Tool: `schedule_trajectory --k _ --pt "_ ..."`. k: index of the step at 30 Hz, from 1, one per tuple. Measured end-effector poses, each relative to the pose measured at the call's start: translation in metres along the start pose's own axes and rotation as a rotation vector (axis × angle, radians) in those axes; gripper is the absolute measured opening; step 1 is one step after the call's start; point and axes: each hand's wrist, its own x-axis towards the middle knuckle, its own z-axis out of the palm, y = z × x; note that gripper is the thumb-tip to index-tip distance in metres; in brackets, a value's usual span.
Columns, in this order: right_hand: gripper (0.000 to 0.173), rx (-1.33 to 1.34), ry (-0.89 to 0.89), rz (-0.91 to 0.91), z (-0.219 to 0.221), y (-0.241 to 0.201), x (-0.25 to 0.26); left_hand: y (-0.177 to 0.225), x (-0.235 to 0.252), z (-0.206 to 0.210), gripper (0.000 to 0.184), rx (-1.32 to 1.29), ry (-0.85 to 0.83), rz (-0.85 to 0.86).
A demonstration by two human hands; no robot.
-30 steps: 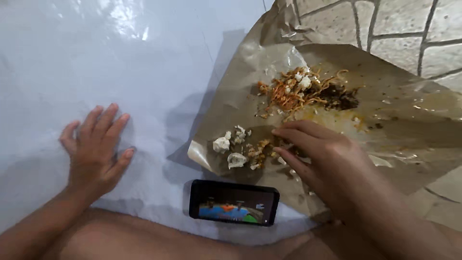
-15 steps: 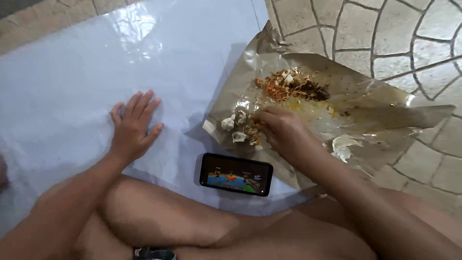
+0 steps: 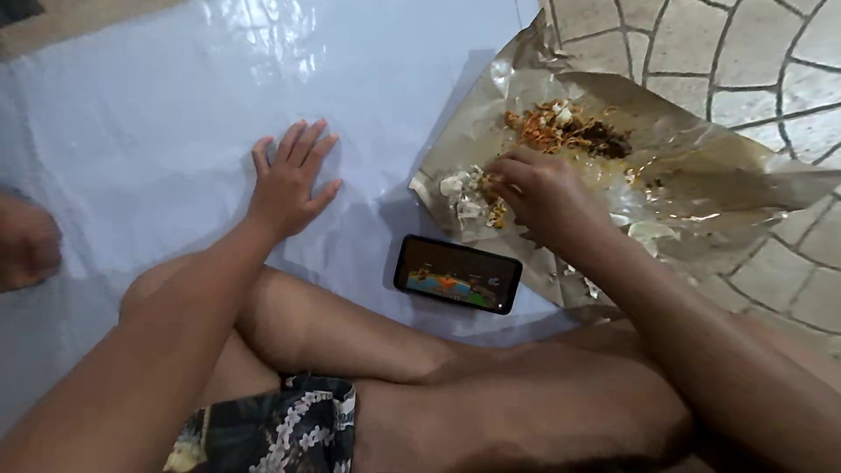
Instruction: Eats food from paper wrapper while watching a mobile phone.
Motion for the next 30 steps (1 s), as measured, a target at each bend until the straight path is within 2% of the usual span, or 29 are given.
schedule_trajectory --k 5,11,15,19,23,30 --pt "0.034 -0.057 0.005 -0.005 0.011 -0.005 0.008 0.001 0.001 0.0 0.069 -0.006 -0.004 0.001" --pt "0.013 -0.042 0.008 0.016 0.017 -0.014 0.012 0.001 0.001 0.001 0.069 -0.022 -0.004 -0.012" --pt "0.014 0.013 0.044 0.003 0.014 -0.003 0.01 0.001 0.001 -0.001 0.069 -0.026 0.009 -0.009" --pt "0.027 -0.055 0.005 -0.078 0.012 -0.009 0.018 0.0 0.002 0.0 0.068 -0.026 0.004 -0.007" --pt "0.017 -0.13 -0.058 -0.086 0.013 -0.011 0.022 0.001 0.002 -0.001 0.069 -0.02 -0.008 -0.009" --pt "0.015 -0.081 -0.067 -0.053 -0.002 0.004 0.01 0.002 0.003 -0.001 0.07 -0.02 0.003 -0.008"
